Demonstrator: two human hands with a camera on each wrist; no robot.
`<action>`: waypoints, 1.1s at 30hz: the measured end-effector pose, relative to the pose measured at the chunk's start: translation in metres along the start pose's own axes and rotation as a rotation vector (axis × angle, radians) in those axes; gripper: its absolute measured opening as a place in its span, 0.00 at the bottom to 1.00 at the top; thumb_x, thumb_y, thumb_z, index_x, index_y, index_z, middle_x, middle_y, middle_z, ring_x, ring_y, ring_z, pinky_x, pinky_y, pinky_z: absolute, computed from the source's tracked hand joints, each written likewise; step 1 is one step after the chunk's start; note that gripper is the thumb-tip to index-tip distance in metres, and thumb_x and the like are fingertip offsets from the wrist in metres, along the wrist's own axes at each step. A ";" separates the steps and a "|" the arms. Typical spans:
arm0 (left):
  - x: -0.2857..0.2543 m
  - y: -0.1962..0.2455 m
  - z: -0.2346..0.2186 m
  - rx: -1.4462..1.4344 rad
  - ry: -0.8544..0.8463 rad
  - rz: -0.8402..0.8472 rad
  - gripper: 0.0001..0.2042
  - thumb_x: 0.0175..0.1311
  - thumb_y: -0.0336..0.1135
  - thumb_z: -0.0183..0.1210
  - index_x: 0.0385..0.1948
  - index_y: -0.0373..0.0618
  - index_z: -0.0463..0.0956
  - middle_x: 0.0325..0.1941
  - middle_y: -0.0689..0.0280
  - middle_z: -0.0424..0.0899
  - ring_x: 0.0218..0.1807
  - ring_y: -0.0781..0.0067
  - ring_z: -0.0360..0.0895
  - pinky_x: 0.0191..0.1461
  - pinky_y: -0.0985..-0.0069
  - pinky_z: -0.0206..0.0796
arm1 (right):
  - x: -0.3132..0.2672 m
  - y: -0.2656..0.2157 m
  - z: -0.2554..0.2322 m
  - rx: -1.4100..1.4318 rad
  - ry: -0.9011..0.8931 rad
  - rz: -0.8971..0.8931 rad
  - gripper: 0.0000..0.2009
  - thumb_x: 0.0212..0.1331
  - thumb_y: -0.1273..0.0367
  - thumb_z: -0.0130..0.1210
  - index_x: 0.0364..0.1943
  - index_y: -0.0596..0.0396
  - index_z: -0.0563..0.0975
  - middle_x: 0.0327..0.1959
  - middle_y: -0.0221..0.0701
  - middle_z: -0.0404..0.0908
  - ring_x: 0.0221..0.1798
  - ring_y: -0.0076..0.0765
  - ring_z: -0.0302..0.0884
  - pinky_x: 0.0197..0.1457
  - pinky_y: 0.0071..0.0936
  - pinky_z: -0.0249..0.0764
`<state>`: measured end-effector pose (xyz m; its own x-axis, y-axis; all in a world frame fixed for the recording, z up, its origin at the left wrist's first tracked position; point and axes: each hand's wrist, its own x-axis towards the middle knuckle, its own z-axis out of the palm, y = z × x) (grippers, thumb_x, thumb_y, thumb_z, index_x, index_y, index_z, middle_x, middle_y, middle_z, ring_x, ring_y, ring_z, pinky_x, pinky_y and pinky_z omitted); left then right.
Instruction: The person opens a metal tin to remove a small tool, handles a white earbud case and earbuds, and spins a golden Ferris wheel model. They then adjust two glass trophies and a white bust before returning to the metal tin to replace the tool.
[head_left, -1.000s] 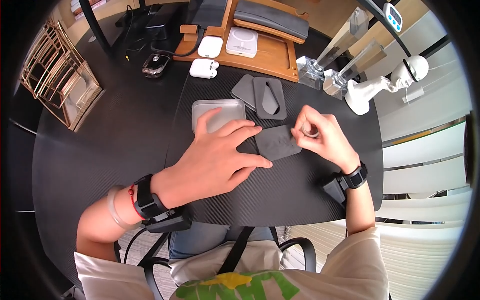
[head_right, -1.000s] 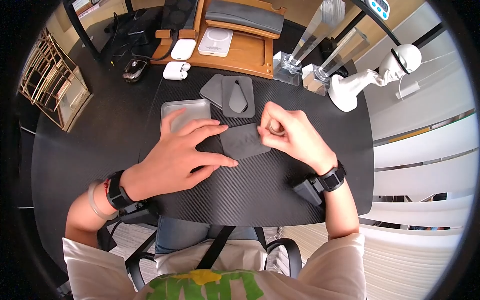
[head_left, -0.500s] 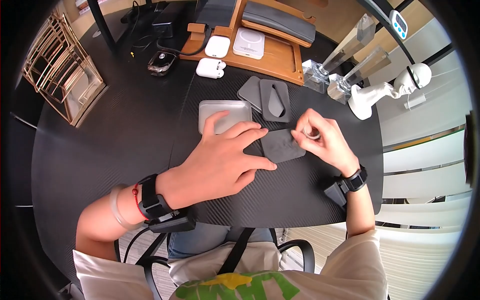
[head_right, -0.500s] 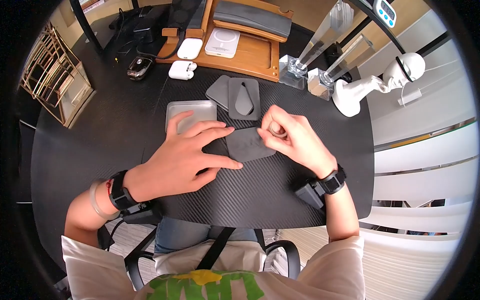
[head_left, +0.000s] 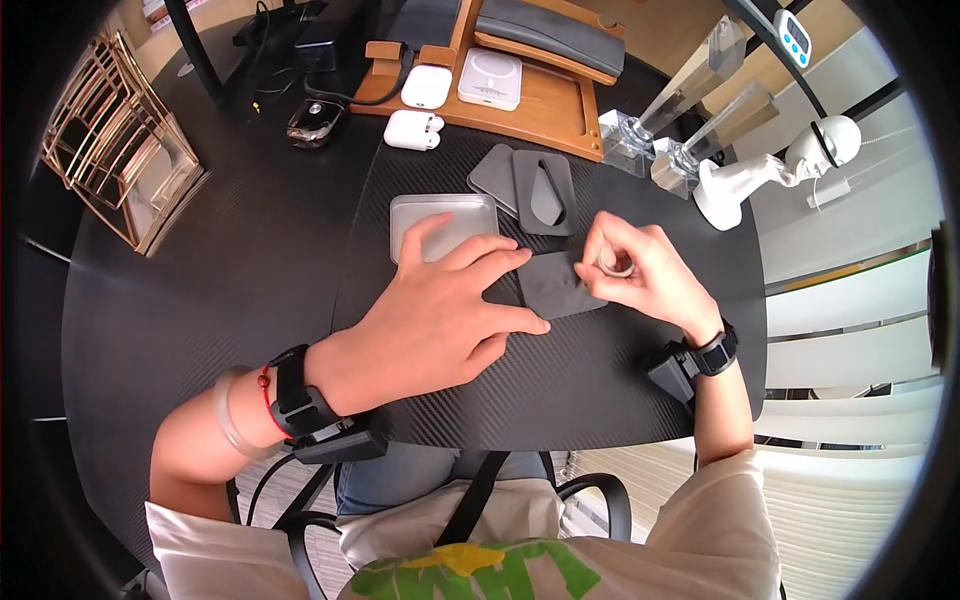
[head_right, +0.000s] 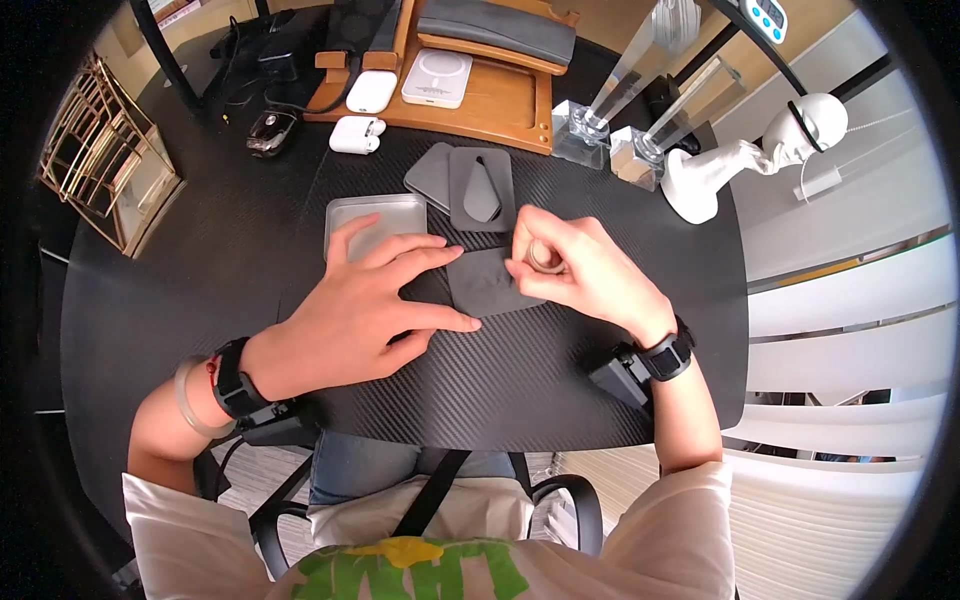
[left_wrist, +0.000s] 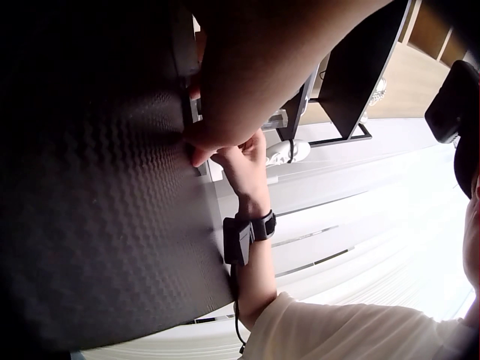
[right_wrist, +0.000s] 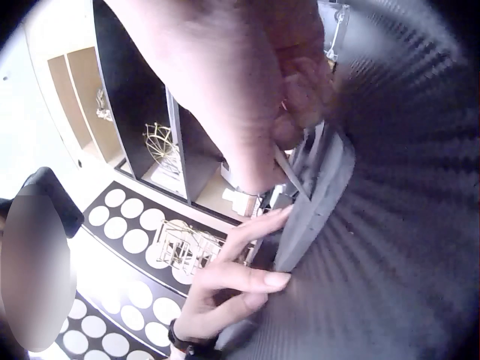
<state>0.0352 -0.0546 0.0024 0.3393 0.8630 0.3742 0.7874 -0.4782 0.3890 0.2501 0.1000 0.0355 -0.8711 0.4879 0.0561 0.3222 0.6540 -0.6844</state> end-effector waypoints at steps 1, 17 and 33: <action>0.000 0.000 -0.001 -0.003 -0.003 -0.002 0.16 0.52 0.32 0.63 0.41 0.70 0.86 0.61 0.65 0.75 0.65 0.65 0.68 0.70 0.47 0.44 | 0.000 0.002 -0.003 0.033 -0.082 0.000 0.07 0.61 0.73 0.61 0.32 0.55 0.72 0.15 0.23 0.57 0.19 0.18 0.52 0.24 0.21 0.57; -0.001 -0.001 0.001 0.003 0.003 0.005 0.18 0.49 0.31 0.62 0.41 0.70 0.86 0.61 0.66 0.75 0.65 0.66 0.68 0.71 0.48 0.43 | 0.002 -0.004 0.008 0.019 0.014 -0.011 0.07 0.61 0.73 0.61 0.32 0.55 0.72 0.17 0.22 0.61 0.20 0.15 0.57 0.23 0.19 0.57; 0.001 0.001 -0.001 -0.005 -0.040 -0.007 0.19 0.48 0.30 0.62 0.43 0.69 0.85 0.61 0.64 0.75 0.66 0.65 0.67 0.71 0.47 0.42 | 0.006 -0.007 0.022 0.038 0.107 -0.010 0.08 0.61 0.71 0.61 0.33 0.55 0.72 0.15 0.23 0.58 0.19 0.18 0.55 0.23 0.20 0.59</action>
<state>0.0357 -0.0545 0.0035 0.3543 0.8720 0.3378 0.7872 -0.4731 0.3955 0.2351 0.0858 0.0247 -0.8289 0.5417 0.1393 0.2977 0.6381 -0.7101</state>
